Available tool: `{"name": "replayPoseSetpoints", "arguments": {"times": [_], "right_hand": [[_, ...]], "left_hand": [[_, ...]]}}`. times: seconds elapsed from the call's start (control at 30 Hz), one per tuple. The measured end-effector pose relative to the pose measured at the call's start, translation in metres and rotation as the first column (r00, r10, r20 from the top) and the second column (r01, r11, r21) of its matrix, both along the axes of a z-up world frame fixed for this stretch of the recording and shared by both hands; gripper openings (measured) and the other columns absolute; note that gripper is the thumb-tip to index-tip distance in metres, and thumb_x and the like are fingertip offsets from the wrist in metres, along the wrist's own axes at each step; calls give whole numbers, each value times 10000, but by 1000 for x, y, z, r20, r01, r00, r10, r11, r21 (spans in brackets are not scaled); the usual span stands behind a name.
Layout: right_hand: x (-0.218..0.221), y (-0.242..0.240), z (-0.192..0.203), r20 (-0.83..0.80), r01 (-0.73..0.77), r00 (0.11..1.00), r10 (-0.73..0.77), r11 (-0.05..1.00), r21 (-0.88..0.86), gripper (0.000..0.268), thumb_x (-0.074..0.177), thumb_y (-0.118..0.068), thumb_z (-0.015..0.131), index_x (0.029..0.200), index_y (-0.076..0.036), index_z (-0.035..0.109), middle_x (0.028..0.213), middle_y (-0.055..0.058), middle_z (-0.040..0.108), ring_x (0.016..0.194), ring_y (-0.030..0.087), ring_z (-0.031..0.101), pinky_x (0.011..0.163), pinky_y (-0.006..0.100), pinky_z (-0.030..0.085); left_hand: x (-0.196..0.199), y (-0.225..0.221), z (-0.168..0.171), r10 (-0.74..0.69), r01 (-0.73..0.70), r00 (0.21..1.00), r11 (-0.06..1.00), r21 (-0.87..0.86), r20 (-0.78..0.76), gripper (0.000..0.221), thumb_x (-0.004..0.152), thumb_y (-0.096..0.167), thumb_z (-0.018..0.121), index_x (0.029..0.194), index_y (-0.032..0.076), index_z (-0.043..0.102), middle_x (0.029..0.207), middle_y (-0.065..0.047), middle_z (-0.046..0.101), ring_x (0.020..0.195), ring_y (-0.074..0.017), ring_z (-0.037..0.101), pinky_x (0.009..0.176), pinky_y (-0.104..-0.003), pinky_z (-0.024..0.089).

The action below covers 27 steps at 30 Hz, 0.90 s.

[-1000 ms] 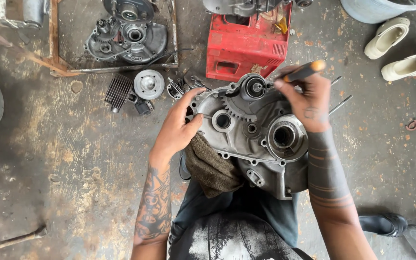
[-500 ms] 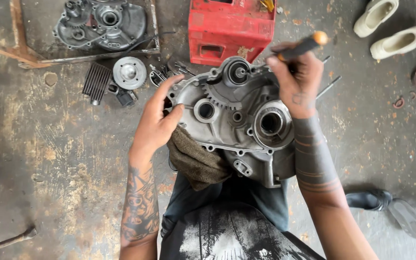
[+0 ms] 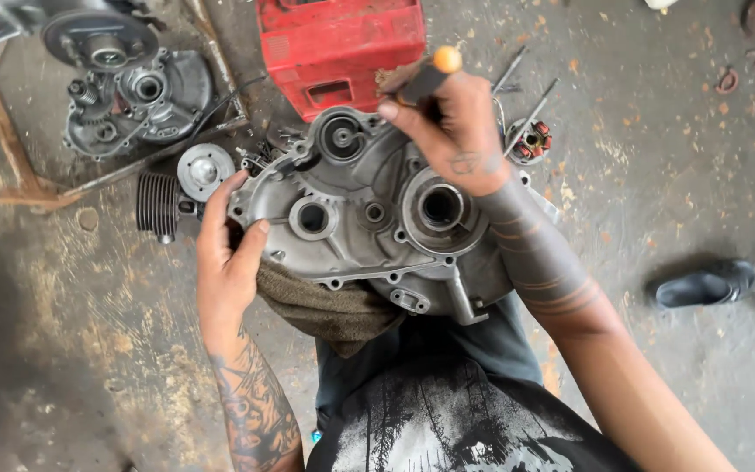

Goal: The person sits on the workshop floor and uses a long screwdriver to scrape old gasket material from the mating edge of a motorcycle engine crankcase cover. They then wipe the cover's surface and edges with a rag, working around the part on their lap.

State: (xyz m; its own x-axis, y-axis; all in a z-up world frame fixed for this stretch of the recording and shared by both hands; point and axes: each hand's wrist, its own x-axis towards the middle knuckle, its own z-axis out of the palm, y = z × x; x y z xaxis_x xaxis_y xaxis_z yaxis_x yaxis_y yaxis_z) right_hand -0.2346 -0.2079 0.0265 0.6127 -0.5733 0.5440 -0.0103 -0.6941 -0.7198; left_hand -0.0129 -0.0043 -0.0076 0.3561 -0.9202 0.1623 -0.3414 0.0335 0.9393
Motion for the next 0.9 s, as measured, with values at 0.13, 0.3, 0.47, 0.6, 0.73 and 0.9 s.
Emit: {"name": "replayPoseSetpoints", "arguments": {"times": [0.13, 0.3, 0.47, 0.6, 0.73, 0.9], "right_hand": [[2, -2, 1, -21, -31, 999, 29, 996, -86, 164, 965, 35, 758, 1073, 70, 640, 900, 130, 659, 690, 239, 593, 673, 338, 497], [-2, -5, 5, 67, 12, 998, -11, 1000, -1, 170, 965, 30, 751, 1097, 44, 645, 850, 74, 601, 665, 178, 522, 653, 301, 461], [-1, 3, 7, 49, -110, 992, 115, 990, -92, 148, 951, 85, 717, 1066, 68, 626, 943, 127, 629, 727, 249, 566, 700, 351, 479], [3, 1, 1, 99, 11, 995, -8, 1000, -29, 163, 940, 45, 732, 1068, 58, 632, 933, 120, 653, 691, 209, 542, 676, 321, 466], [0, 4, -3, 169, 66, 983, -69, 998, 24, 190, 888, 82, 750, 1059, 61, 670, 1081, 147, 722, 804, 212, 631, 770, 317, 516], [7, -4, -12, 101, -11, 995, 11, 1000, -2, 123, 953, -19, 773, 1006, 11, 666, 824, 96, 645, 670, 233, 601, 623, 312, 494]], "left_hand": [[1, 1, -4, 11, -11, 1000, 1000, 14, -11, 557, 943, 25, 550, 1486, -17, 431, 1415, -161, 538, 1104, -208, 524, 997, -297, 406], [-4, -2, 2, 60, -62, 998, 997, 55, 33, 573, 940, 89, 569, 1495, 6, 457, 1264, -109, 566, 860, -148, 459, 817, -253, 386], [-6, 0, 1, 26, -26, 1000, 999, -25, 17, 552, 948, 73, 558, 1476, -27, 431, 1475, -210, 520, 1345, -318, 513, 1158, -391, 364], [-4, 1, -6, 73, -73, 997, 997, -21, -17, 538, 949, 98, 579, 1458, -26, 455, 1486, -183, 521, 1357, -285, 502, 1154, -370, 360], [-6, 2, -2, 65, -65, 998, 997, -31, 1, 524, 951, 102, 567, 1448, -28, 463, 1495, -180, 517, 1417, -302, 469, 1209, -404, 318], [-1, 1, -11, 35, -37, 999, 998, -59, -31, 527, 963, 153, 570, 1458, 2, 471, 1472, -246, 505, 1404, -405, 437, 1176, -525, 292]]}}
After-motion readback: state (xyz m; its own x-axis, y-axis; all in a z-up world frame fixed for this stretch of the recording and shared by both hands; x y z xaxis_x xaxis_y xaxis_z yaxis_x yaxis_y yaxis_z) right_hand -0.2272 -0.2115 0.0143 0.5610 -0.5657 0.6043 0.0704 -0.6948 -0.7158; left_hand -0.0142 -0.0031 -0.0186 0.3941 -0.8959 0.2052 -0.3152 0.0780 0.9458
